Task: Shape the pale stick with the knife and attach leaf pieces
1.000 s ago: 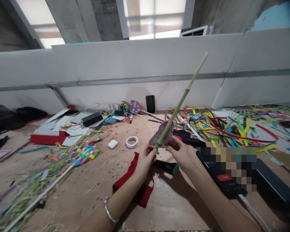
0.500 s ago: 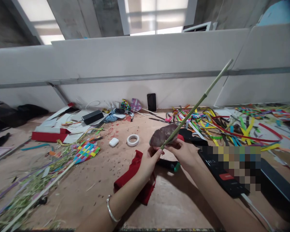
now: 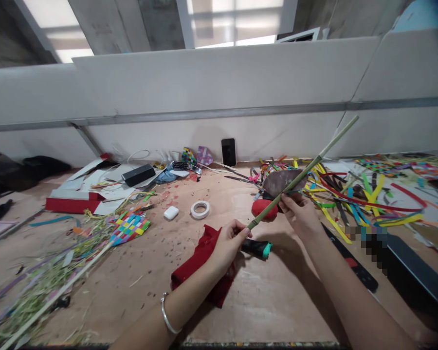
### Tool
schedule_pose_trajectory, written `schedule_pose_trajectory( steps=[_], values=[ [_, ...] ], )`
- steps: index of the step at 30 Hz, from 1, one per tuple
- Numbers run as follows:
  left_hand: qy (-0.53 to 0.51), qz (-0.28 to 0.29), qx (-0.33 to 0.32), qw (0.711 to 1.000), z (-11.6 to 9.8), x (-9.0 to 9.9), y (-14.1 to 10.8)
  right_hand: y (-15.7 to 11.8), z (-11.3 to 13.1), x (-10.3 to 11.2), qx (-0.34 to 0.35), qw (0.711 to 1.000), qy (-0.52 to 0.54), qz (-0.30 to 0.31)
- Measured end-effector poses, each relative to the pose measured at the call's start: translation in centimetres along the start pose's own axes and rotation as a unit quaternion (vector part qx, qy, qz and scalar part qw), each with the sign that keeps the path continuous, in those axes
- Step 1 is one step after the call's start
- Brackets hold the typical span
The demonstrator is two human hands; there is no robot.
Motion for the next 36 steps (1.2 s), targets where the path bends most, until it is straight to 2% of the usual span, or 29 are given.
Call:
schedule_pose_trajectory(
  steps=[3,7,12,18,22,27,29,32,36],
  values=[
    [-0.003,0.009,0.012,1.000,0.2,-0.1,0.0,0.3,0.1,0.2,-0.009,1.000,0.003,-0.004],
    [-0.001,0.024,0.030,0.999,0.4,-0.2,0.2,-0.4,-0.4,-0.4,-0.004,1.000,0.000,0.019],
    [0.038,0.069,0.063,0.995,0.9,-0.8,-0.1,-0.9,-0.3,-0.8,0.008,1.000,-0.005,0.017],
    [0.011,0.026,-0.005,1.000,-0.6,-0.4,-0.1,-1.1,-0.7,-1.0,0.011,1.000,-0.018,0.011],
    [-0.004,-0.039,-0.069,0.997,-1.7,0.6,0.4,-2.5,-2.2,-2.1,-0.001,0.989,-0.112,0.101],
    [-0.006,-0.074,-0.095,0.993,-1.9,1.3,0.8,-5.0,-3.0,-3.5,0.008,0.960,-0.177,0.217],
    [-0.010,-0.080,-0.101,0.992,-1.9,1.5,0.7,-5.5,-3.3,-3.5,-0.016,0.958,-0.165,0.232],
    [-0.014,-0.079,-0.106,0.991,-2.1,1.4,0.5,-5.9,-3.7,-3.5,-0.102,0.963,-0.092,0.233],
    [-0.010,-0.070,-0.113,0.991,-2.1,1.1,0.0,-6.4,-4.2,-3.6,-0.207,0.958,-0.038,0.197]
  ],
)
Point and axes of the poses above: each hand's wrist, its own y-axis towards the middle knuckle, its own x-axis out of the back of the hand, z = x × y, the point moved 7 cm from there along y, towards the middle knuckle, and after that the axes turned 14 degrees about -z, right-handed, at the moved point
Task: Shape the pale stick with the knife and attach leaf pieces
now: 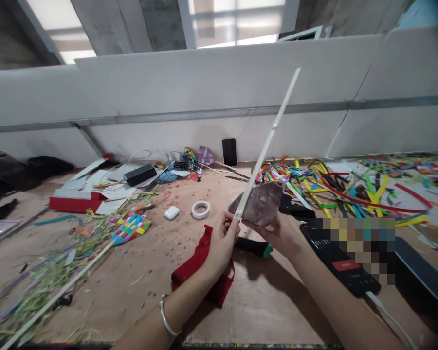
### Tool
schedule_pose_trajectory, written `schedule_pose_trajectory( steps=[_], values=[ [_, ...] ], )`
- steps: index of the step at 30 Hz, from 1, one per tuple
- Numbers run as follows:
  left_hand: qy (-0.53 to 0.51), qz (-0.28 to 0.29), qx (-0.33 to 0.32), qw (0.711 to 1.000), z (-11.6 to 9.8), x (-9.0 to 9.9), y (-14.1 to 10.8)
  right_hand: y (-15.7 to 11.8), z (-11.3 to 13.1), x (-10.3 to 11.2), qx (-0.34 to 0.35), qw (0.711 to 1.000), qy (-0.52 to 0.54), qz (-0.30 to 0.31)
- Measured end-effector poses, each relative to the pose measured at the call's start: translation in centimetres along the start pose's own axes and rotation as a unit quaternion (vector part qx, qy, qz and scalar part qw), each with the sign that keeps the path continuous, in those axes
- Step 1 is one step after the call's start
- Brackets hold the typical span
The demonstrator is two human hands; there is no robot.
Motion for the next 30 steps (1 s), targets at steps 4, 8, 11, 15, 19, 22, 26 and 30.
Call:
schedule_pose_trajectory(
  steps=[4,8,11,15,19,22,26,30],
  values=[
    [0.033,0.015,-0.022,0.999,0.3,-0.2,-0.3,-0.4,0.2,-0.5,0.006,0.999,-0.031,-0.020],
    [0.059,0.025,-0.050,0.997,0.4,-0.2,-0.3,-0.4,-0.4,-0.8,0.015,0.996,-0.082,0.018],
    [0.058,0.036,-0.065,0.996,0.4,-0.3,-0.3,-0.1,-0.6,-0.6,0.033,0.995,-0.091,0.019],
    [0.104,0.057,-0.077,0.990,0.8,-0.5,-0.6,0.3,-0.6,0.3,0.039,0.994,-0.082,-0.056],
    [0.173,0.069,-0.110,0.976,0.3,-0.8,-1.0,0.8,-0.5,1.0,0.067,0.990,-0.087,-0.085],
    [0.235,0.106,-0.110,0.960,0.1,-1.4,-1.3,1.1,-0.1,1.6,0.099,0.986,-0.084,-0.104],
    [0.270,0.143,-0.076,0.949,0.7,-1.6,-1.5,1.2,-0.1,1.4,0.101,0.986,-0.090,-0.098],
    [0.249,0.131,-0.055,0.958,1.2,-1.2,-1.4,0.8,-0.3,0.6,0.103,0.984,-0.122,-0.079]
  ],
)
Point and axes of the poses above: each hand's wrist, its own y-axis towards the middle knuckle, its own x-axis out of the back of the hand, z = x × y, the point moved 7 cm from there along y, towards the middle knuckle, and after that the axes turned 14 degrees about -z, right-handed, at the moved point
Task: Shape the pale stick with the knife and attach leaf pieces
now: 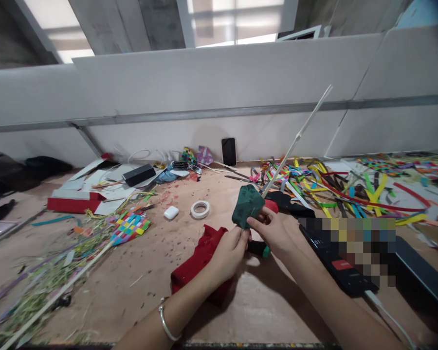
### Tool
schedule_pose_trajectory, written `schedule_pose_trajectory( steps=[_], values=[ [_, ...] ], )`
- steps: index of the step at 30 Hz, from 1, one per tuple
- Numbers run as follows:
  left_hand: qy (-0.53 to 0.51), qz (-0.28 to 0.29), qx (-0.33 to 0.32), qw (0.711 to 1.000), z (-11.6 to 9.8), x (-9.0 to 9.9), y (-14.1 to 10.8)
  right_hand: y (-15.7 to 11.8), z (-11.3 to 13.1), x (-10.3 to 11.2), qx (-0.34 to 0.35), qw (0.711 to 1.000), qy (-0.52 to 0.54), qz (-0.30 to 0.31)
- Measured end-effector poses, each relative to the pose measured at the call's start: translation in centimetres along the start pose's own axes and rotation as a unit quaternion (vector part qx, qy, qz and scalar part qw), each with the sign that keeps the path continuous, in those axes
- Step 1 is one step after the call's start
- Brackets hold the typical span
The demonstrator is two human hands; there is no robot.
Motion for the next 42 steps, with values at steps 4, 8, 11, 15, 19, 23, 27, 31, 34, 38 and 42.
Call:
schedule_pose_trajectory(
  steps=[4,8,11,15,19,23,27,31,34,38,42],
  values=[
    [-0.024,0.003,0.014,1.000,0.2,-0.3,-0.1,0.0,-0.3,0.2,0.007,1.000,-0.004,-0.016],
    [-0.069,0.010,0.037,0.997,-0.2,-0.8,-0.3,0.3,-0.3,0.4,0.012,1.000,-0.004,-0.014],
    [-0.091,0.009,0.050,0.995,-0.3,-0.9,-0.3,0.3,0.0,0.5,0.015,1.000,0.009,-0.024],
    [-0.127,0.020,0.071,0.989,-0.4,-1.1,-0.2,-0.1,0.1,0.0,0.002,0.999,0.037,-0.029],
    [-0.155,0.033,0.088,0.983,-0.6,-1.5,-0.4,0.1,0.5,0.1,-0.004,0.997,0.059,-0.041],
    [-0.173,0.072,0.107,0.976,-0.1,-2.6,-1.3,1.5,1.7,2.2,0.027,0.984,0.124,-0.122],
    [-0.178,0.073,0.115,0.975,0.3,-2.9,-1.7,1.7,1.6,2.0,0.032,0.989,0.111,-0.095],
    [-0.167,0.039,0.085,0.982,-0.1,-2.2,-1.1,1.0,0.0,0.6,-0.006,0.996,0.068,-0.058],
    [-0.148,0.037,0.087,0.984,-0.1,-2.1,-0.9,1.0,-0.2,0.7,0.000,0.996,0.064,-0.062],
    [-0.124,0.030,0.076,0.989,-0.2,-1.8,-0.9,1.5,0.1,1.3,0.011,0.994,0.083,-0.066],
    [-0.102,0.024,0.058,0.993,-0.2,-1.4,-0.9,1.6,0.8,1.4,0.014,0.995,0.084,-0.053]
  ],
)
Point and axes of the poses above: each hand's wrist, its own y-axis towards the middle knuckle, its own x-axis out of the back of the hand, z = x × y, the point moved 7 cm from there along y, towards the middle knuckle, and after that the axes turned 14 degrees about -z, right-handed, at the moved point
